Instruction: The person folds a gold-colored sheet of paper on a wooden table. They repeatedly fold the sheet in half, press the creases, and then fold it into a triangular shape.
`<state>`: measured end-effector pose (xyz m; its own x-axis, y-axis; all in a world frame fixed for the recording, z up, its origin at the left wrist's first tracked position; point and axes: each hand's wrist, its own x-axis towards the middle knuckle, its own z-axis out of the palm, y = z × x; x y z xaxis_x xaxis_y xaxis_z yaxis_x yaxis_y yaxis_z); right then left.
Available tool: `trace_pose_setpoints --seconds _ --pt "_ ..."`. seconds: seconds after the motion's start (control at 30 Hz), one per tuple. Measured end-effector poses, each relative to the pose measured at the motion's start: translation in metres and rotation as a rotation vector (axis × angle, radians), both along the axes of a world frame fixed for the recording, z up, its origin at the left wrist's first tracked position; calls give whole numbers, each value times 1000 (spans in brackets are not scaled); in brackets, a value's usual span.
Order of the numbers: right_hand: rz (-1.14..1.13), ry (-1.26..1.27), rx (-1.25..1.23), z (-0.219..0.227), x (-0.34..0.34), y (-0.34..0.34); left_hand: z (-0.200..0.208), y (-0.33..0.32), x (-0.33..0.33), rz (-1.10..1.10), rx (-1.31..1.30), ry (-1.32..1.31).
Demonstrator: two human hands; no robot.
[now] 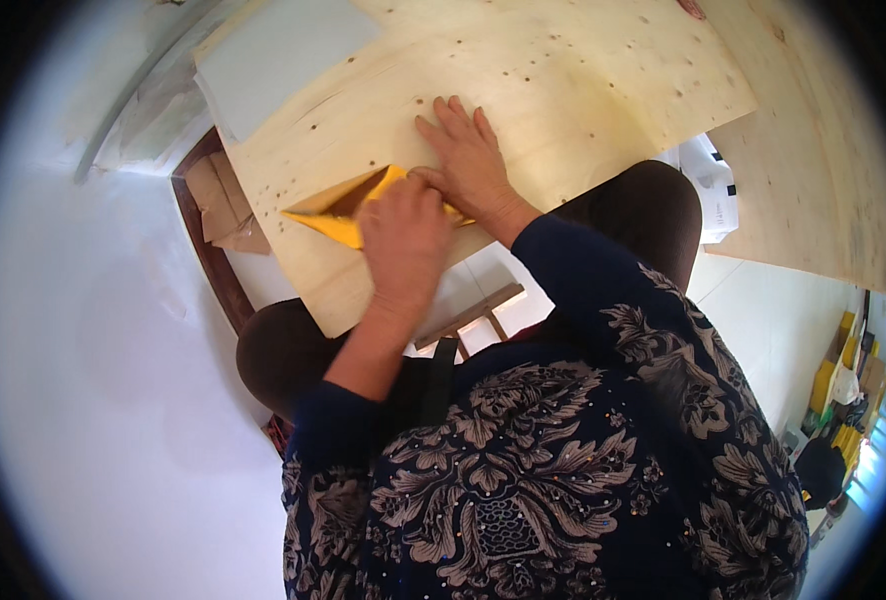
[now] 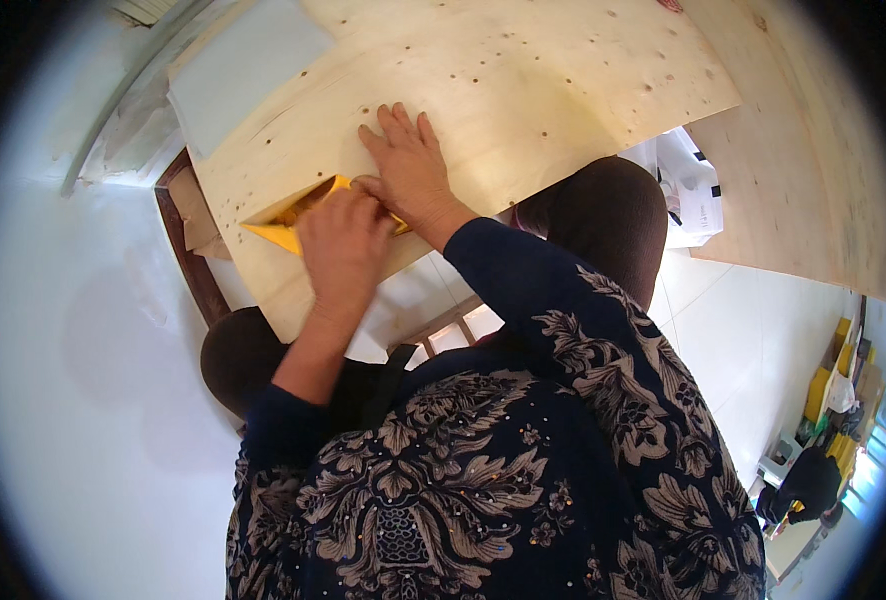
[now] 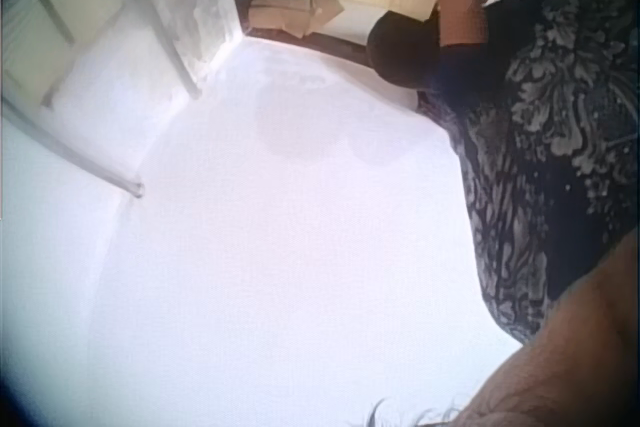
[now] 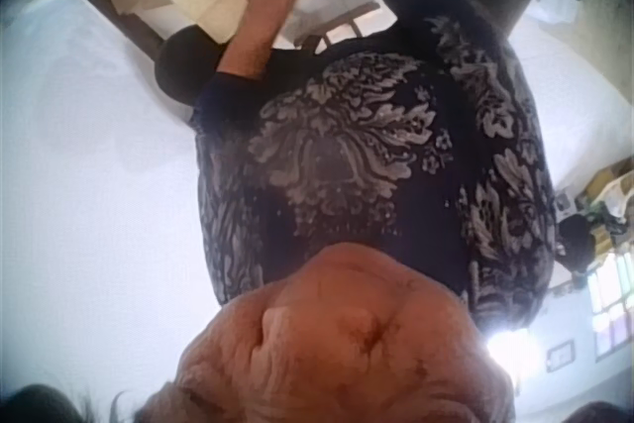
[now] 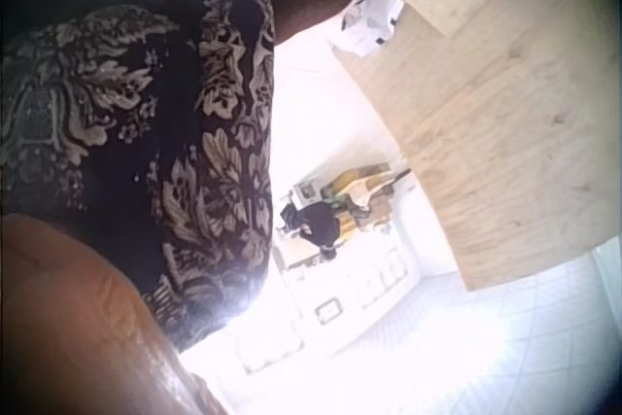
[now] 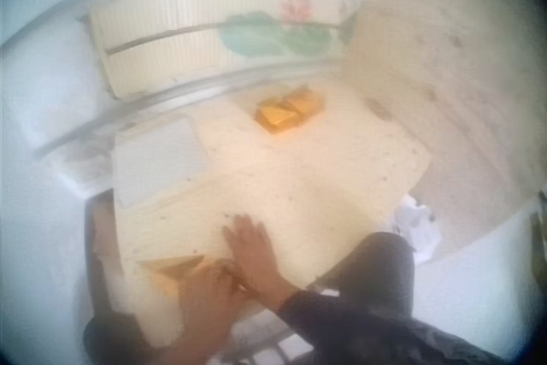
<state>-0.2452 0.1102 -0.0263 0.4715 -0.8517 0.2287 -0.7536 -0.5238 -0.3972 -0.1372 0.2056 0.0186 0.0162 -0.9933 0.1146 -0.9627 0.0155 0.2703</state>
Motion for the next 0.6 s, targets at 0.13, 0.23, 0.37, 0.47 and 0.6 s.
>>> trace_pose_setpoints --seconds 0.13,0.23,0.37,0.47,0.6 --pt "14 -20 -62 -3 -1 1 -14 45 -26 -78 20 -3" --pt "18 -11 -72 -4 -1 0 -22 59 -22 -22 112 -3" --pt "29 -37 -93 -5 -1 0 -22 78 2 28 127 -35" --pt "27 -51 -100 -5 -2 1 -16 92 14 63 150 -83" --pt "15 -57 -89 -4 -1 1 -1 98 19 112 157 -162"
